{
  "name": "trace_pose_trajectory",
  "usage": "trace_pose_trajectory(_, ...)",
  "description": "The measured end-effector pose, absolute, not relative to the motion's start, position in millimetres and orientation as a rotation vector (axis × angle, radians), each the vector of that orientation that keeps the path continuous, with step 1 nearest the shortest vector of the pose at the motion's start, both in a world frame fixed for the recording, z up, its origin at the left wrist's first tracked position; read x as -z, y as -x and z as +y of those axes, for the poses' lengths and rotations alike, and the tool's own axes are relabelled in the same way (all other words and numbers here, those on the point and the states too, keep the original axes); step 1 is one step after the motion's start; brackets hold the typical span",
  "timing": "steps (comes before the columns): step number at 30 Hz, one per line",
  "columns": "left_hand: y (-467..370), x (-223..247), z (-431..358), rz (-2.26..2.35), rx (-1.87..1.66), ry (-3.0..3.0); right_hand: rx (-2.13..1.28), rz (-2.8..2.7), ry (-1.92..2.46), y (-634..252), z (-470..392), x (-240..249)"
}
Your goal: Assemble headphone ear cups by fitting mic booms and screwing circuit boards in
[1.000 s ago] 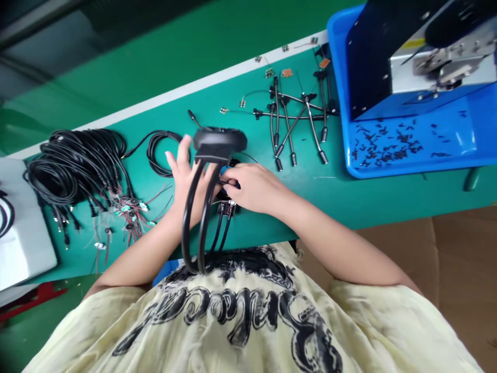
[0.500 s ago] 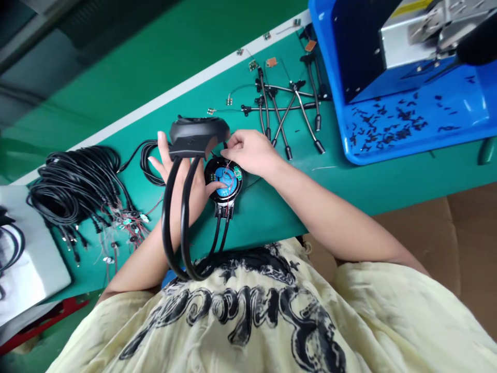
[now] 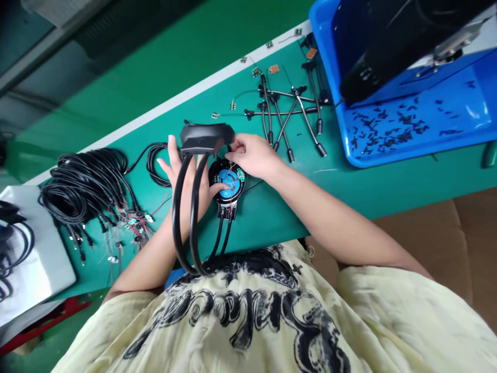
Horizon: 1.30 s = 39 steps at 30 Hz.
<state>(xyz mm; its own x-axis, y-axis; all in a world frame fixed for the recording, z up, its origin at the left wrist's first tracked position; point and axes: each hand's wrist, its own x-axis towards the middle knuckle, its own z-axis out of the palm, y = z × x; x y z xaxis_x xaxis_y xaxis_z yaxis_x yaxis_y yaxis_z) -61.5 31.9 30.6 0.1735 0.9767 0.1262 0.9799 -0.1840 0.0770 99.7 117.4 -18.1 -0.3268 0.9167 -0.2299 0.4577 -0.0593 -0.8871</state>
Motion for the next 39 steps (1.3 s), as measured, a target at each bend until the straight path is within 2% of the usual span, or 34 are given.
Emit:
trace_pose_trajectory(7, 61, -33, 31, -1.958, 0.179, 2.403, -1.204, -2.004, 1.547, -107, 110, -1)
trace_pose_trajectory(13, 64, -30, 27, -1.950, 0.172, 2.428, -0.699, -2.217, 1.380, -129, 55, -8)
trace_pose_trajectory(16, 64, -29, 26, -1.961, 0.199, 2.436, -0.605, -2.404, 1.299, -128, 37, -9)
trace_pose_trajectory(20, 63, -31, 26, -1.974, 0.184, 2.440, -0.652, -2.474, 1.298, -118, 38, -10)
trace_pose_trajectory(29, 63, -30, 26, -1.985, 0.130, 2.438, -1.026, -2.419, 1.245, -123, 54, -14)
trace_pose_trajectory(35, 63, -33, 25, -1.968, 0.163, 2.456, -0.775, -2.280, 1.285, -125, 59, -13)
trace_pose_trajectory(39, 64, -34, 26, -1.964, 0.140, 2.458, -0.606, -2.458, 1.306, -122, 60, -10)
